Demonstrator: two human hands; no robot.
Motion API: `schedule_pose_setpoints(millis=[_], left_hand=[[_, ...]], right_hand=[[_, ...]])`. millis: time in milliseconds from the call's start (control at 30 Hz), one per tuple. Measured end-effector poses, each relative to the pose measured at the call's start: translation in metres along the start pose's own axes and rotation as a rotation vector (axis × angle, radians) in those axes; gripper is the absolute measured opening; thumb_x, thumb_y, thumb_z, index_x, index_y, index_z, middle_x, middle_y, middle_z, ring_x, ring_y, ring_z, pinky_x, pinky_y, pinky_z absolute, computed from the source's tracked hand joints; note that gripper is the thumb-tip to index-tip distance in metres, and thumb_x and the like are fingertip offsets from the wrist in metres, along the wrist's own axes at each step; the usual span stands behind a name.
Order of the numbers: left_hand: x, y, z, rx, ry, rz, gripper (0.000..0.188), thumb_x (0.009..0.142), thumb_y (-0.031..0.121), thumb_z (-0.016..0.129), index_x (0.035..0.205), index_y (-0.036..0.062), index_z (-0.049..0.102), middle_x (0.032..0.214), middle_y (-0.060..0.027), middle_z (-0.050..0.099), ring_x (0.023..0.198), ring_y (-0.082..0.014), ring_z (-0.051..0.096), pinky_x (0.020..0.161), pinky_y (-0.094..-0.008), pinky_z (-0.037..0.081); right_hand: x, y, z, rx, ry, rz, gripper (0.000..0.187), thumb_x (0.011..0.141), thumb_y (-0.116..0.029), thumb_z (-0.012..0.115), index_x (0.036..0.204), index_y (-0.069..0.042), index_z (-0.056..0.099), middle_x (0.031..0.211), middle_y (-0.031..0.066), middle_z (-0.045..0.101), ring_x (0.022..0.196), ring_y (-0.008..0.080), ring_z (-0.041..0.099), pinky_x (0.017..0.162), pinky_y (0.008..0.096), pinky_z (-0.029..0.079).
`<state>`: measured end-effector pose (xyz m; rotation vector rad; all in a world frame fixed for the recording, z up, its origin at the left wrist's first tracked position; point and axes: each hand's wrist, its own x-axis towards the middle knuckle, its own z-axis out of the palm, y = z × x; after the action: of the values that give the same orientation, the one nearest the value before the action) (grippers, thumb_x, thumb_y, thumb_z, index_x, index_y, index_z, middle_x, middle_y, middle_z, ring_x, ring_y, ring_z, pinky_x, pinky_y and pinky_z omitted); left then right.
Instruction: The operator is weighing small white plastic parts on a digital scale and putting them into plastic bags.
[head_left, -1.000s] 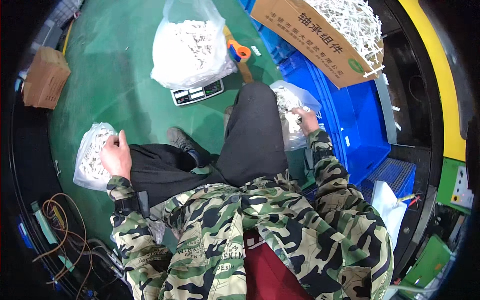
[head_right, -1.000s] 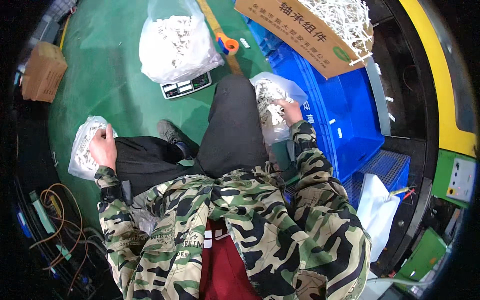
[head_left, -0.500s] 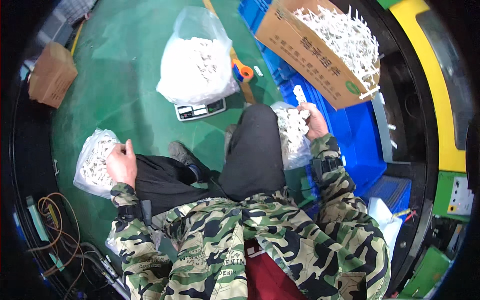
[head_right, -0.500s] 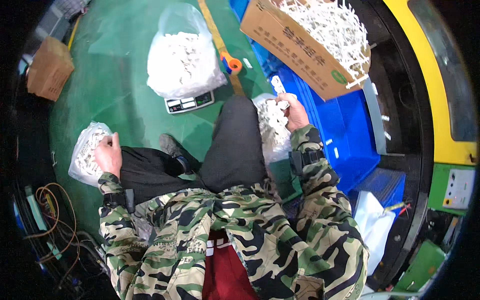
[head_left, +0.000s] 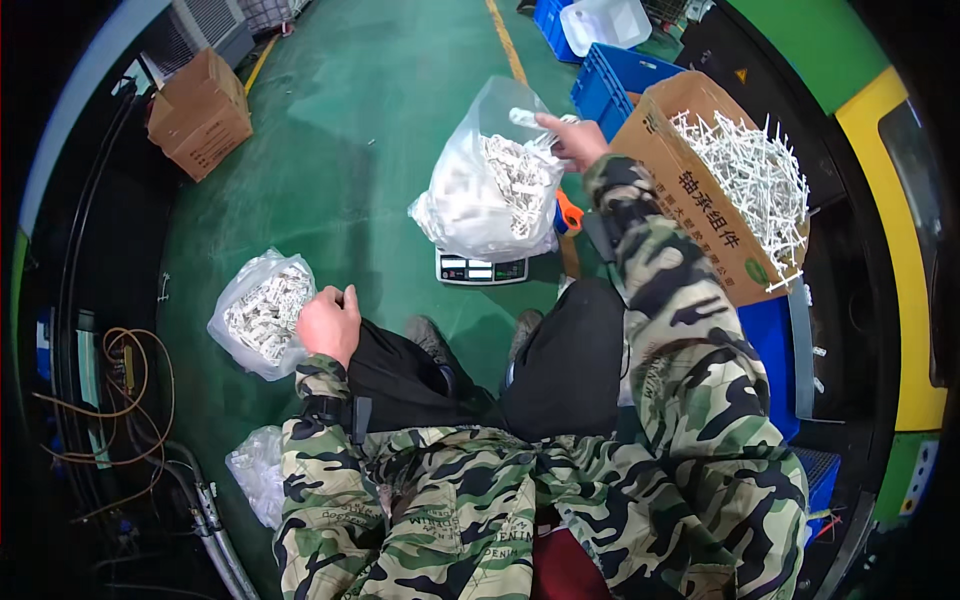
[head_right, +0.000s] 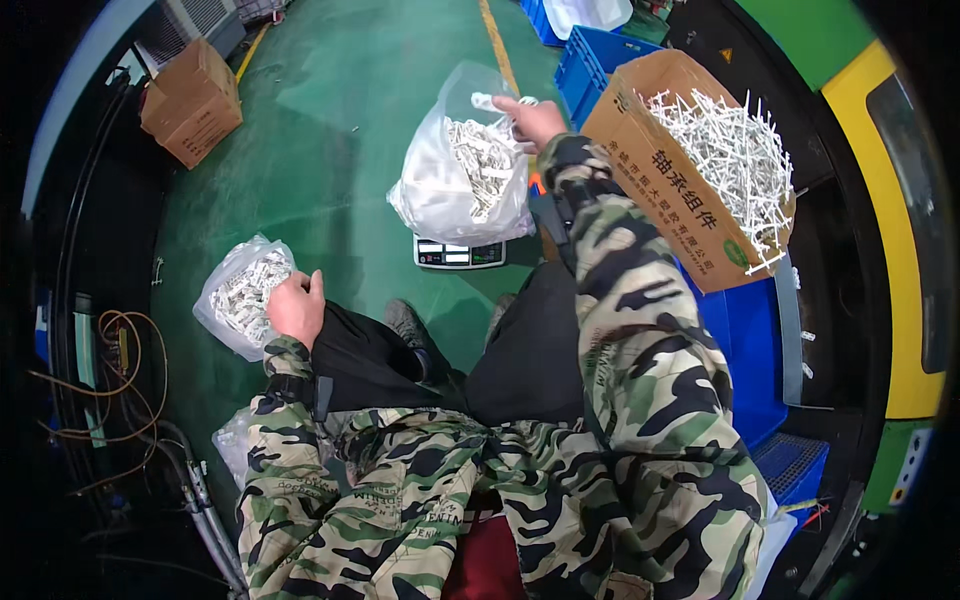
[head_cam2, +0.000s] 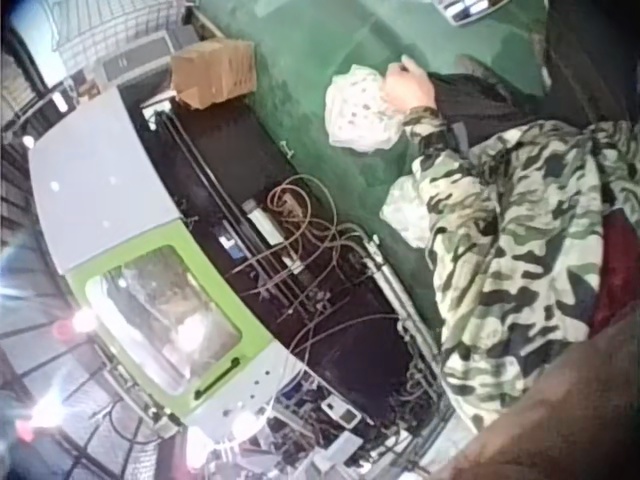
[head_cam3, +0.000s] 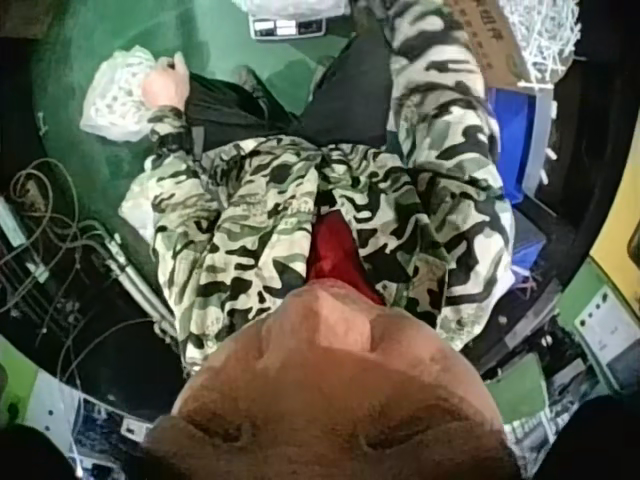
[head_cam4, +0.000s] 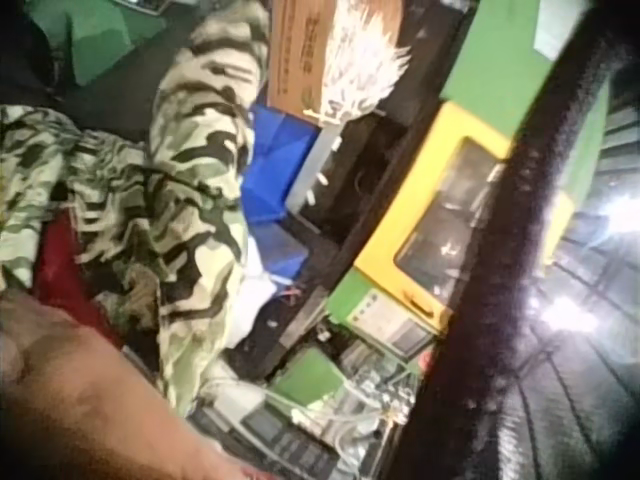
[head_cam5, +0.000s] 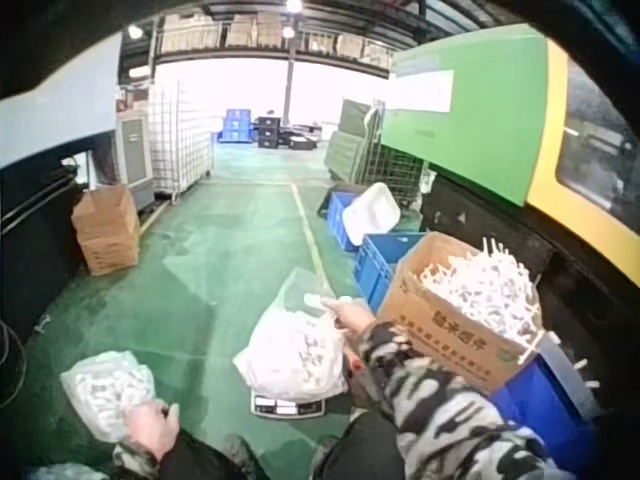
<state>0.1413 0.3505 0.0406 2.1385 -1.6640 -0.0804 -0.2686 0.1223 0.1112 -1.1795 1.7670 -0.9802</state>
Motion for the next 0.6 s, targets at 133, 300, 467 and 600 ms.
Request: schedule_pose_setpoints(millis=[133, 300, 467, 600], left_hand=[[0.0, -0.002, -0.002, -0.001, 0.0, -0.02, 0.032, 0.088, 0.036, 0.069, 0.077, 0.0057, 0.071, 0.074, -0.0166, 0.069, 0.072, -0.0395, 0.067, 0.065, -0.0491, 0.052], [-0.001, -0.004, -0.001, -0.081, 0.008, -0.041, 0.033, 0.089, 0.035, 0.068, 0.074, 0.0053, 0.068, 0.073, -0.0184, 0.067, 0.071, -0.0411, 0.065, 0.064, -0.0489, 0.051], [0.0, -0.004, 0.002, -0.045, 0.007, -0.019, 0.032, 0.088, 0.035, 0.069, 0.074, 0.0061, 0.069, 0.072, -0.0199, 0.067, 0.073, -0.0421, 0.066, 0.066, -0.0501, 0.053], [0.001, -0.003, 0.001, -0.073, -0.002, -0.032, 0.033, 0.088, 0.037, 0.068, 0.075, 0.0068, 0.07, 0.072, -0.0173, 0.068, 0.072, -0.04, 0.067, 0.066, -0.0488, 0.053]], right_hand=[[0.015, 0.019, 0.018, -0.363, 0.104, -0.116, 0.061, 0.078, -0.052, 0.077, 0.082, 0.009, 0.069, 0.079, 0.0163, 0.069, 0.065, 0.0268, 0.062, 0.065, 0.0387, 0.048], [-0.025, 0.055, 0.012, 0.209, 0.169, -0.126, 0.05, 0.086, -0.041, 0.074, 0.089, 0.008, 0.071, 0.082, 0.0127, 0.072, 0.069, 0.0212, 0.066, 0.064, 0.0336, 0.052], [-0.091, 0.092, -0.023, 0.434, 0.208, -0.036, 0.027, 0.093, -0.024, 0.069, 0.09, 0.003, 0.067, 0.081, 0.0086, 0.069, 0.066, 0.0119, 0.063, 0.057, 0.0254, 0.049], [-0.137, 0.128, -0.034, 0.364, 0.136, 0.079, 0.025, 0.094, -0.022, 0.068, 0.088, 0.002, 0.066, 0.081, 0.0091, 0.069, 0.061, 0.0121, 0.062, 0.056, 0.0261, 0.049]])
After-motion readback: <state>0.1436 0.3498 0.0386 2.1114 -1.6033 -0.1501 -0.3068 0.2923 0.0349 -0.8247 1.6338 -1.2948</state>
